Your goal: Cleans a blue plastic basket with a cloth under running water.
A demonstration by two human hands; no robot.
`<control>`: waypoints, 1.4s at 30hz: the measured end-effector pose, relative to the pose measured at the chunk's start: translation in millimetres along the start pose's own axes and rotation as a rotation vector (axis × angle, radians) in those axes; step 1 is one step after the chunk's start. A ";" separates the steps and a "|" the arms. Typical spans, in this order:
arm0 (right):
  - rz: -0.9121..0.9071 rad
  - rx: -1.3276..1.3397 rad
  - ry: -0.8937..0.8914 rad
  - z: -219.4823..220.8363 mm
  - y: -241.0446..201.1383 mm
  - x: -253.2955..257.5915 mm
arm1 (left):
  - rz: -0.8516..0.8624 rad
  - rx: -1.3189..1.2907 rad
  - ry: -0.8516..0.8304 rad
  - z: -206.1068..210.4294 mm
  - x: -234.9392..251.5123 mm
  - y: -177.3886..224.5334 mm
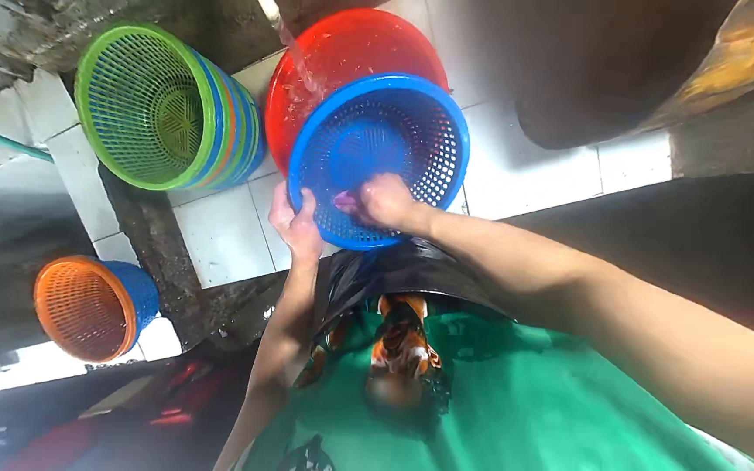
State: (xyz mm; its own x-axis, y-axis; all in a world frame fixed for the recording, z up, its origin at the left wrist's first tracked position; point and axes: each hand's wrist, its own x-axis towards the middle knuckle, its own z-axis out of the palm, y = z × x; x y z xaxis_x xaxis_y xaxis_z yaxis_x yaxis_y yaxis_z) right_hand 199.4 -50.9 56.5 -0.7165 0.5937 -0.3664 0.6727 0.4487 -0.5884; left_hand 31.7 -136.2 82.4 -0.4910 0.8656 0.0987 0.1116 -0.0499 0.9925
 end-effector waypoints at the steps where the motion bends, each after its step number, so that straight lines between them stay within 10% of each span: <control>1: 0.004 0.048 -0.014 5.3 -6.5 -6.2 | -0.025 0.052 -0.055 -4.4 -8.3 3.1; 12: -0.135 0.507 0.106 8.9 -15.2 2.9 | -0.105 -0.147 0.094 17.6 9.2 -16.3; 23: 0.081 0.054 -0.039 -5.1 8.0 5.8 | -0.162 0.008 -0.025 4.5 -14.9 -10.2; 29: -0.099 0.064 -0.362 -17.8 14.0 -26.4 | -0.073 -0.048 0.105 17.1 -3.8 -12.4; 42: 0.093 -0.011 -0.157 -9.1 24.1 -25.3 | -0.023 -0.061 -0.025 18.3 1.9 -13.7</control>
State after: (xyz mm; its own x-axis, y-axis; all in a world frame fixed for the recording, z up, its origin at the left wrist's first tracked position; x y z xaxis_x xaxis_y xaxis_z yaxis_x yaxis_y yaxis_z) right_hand 235.4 -49.1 58.1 -0.6706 0.5219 -0.5273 0.7387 0.4045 -0.5391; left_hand 45.1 -124.7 67.7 -0.4713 0.8788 0.0745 0.0476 -0.0590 0.9971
